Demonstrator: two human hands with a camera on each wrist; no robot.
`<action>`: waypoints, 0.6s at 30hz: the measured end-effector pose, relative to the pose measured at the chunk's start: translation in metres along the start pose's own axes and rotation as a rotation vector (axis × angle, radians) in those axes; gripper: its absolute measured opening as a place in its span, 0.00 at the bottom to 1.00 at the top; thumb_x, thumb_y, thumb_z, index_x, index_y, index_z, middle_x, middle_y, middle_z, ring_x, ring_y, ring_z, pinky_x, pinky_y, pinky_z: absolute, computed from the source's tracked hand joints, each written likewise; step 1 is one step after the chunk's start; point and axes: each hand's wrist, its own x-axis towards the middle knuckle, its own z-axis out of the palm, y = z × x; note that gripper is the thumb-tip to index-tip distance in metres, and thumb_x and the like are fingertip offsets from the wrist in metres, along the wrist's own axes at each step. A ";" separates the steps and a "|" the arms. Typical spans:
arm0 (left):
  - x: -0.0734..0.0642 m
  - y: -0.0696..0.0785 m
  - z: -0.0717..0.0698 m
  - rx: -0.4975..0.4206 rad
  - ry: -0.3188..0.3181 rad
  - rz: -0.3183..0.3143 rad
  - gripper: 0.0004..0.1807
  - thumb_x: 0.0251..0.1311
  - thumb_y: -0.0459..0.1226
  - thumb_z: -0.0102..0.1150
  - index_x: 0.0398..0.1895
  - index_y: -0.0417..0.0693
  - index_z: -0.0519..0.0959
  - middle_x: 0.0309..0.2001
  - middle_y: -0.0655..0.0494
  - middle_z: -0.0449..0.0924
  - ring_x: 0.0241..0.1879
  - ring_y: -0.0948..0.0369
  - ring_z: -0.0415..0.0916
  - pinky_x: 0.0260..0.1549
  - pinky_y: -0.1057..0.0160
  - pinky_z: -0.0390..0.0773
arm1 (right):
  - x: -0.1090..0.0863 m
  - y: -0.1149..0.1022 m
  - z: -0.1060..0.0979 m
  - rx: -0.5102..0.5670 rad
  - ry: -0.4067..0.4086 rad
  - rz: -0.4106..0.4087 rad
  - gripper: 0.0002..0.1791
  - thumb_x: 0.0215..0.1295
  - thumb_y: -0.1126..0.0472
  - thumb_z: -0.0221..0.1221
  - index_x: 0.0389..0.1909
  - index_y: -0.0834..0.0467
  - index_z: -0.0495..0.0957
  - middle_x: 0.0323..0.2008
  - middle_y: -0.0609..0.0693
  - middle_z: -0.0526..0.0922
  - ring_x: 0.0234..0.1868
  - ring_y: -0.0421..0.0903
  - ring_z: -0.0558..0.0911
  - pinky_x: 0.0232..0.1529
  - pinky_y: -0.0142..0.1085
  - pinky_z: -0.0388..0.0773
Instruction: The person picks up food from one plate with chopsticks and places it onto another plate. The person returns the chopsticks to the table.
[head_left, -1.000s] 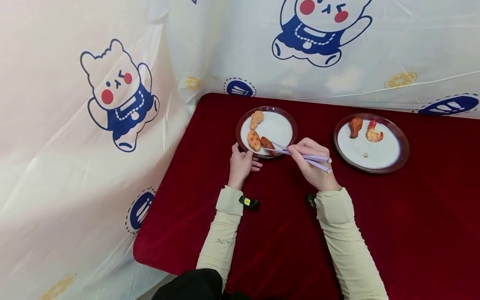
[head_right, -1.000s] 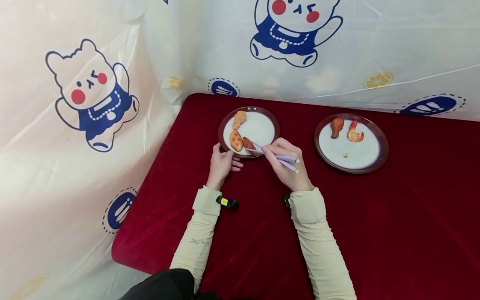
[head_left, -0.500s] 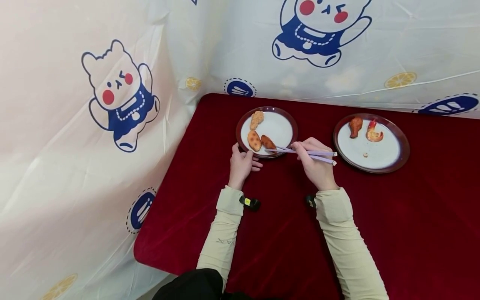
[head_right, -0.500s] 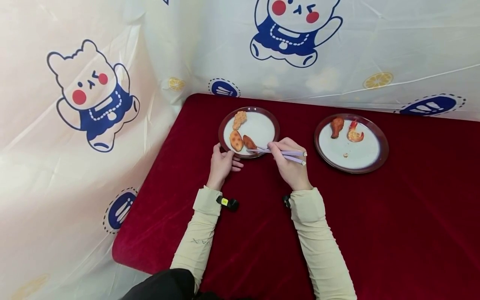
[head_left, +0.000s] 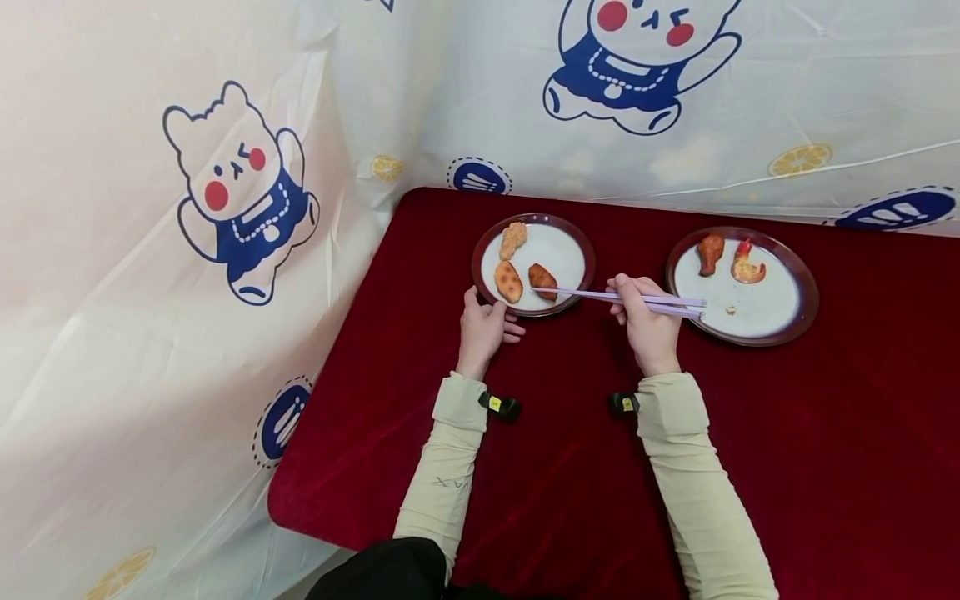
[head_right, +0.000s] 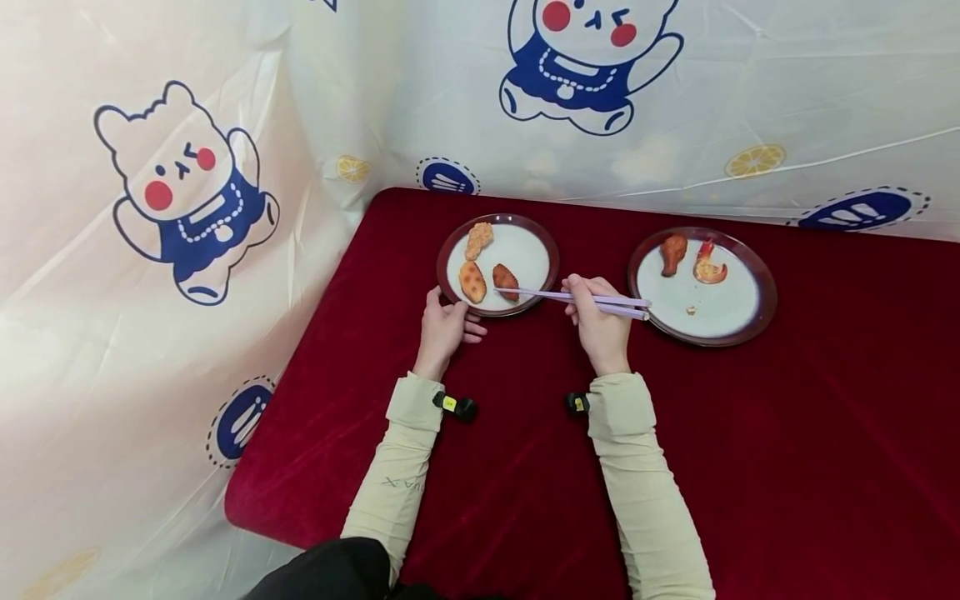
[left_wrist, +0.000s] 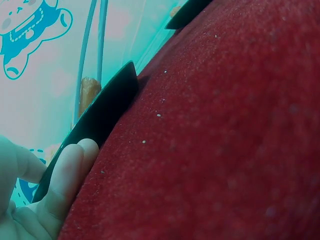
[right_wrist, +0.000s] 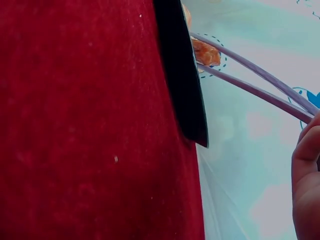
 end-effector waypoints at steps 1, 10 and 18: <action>0.000 0.000 0.000 0.001 0.001 0.000 0.36 0.69 0.37 0.45 0.76 0.49 0.44 0.35 0.40 0.84 0.21 0.55 0.85 0.24 0.56 0.87 | 0.001 0.001 -0.001 0.023 0.012 0.005 0.18 0.63 0.61 0.63 0.36 0.78 0.81 0.23 0.43 0.85 0.15 0.35 0.74 0.15 0.21 0.70; -0.001 0.001 0.000 0.004 0.003 0.001 0.35 0.69 0.37 0.45 0.76 0.49 0.45 0.35 0.39 0.84 0.21 0.55 0.84 0.24 0.56 0.87 | 0.004 0.006 -0.008 0.124 0.076 0.033 0.14 0.61 0.63 0.64 0.34 0.74 0.83 0.25 0.46 0.86 0.15 0.36 0.75 0.15 0.21 0.70; -0.001 0.001 0.000 0.001 0.002 0.003 0.35 0.69 0.37 0.44 0.76 0.50 0.45 0.35 0.39 0.84 0.22 0.54 0.85 0.25 0.57 0.87 | 0.004 0.008 -0.010 0.143 0.103 0.029 0.07 0.62 0.66 0.62 0.29 0.64 0.87 0.25 0.46 0.86 0.15 0.37 0.76 0.14 0.22 0.70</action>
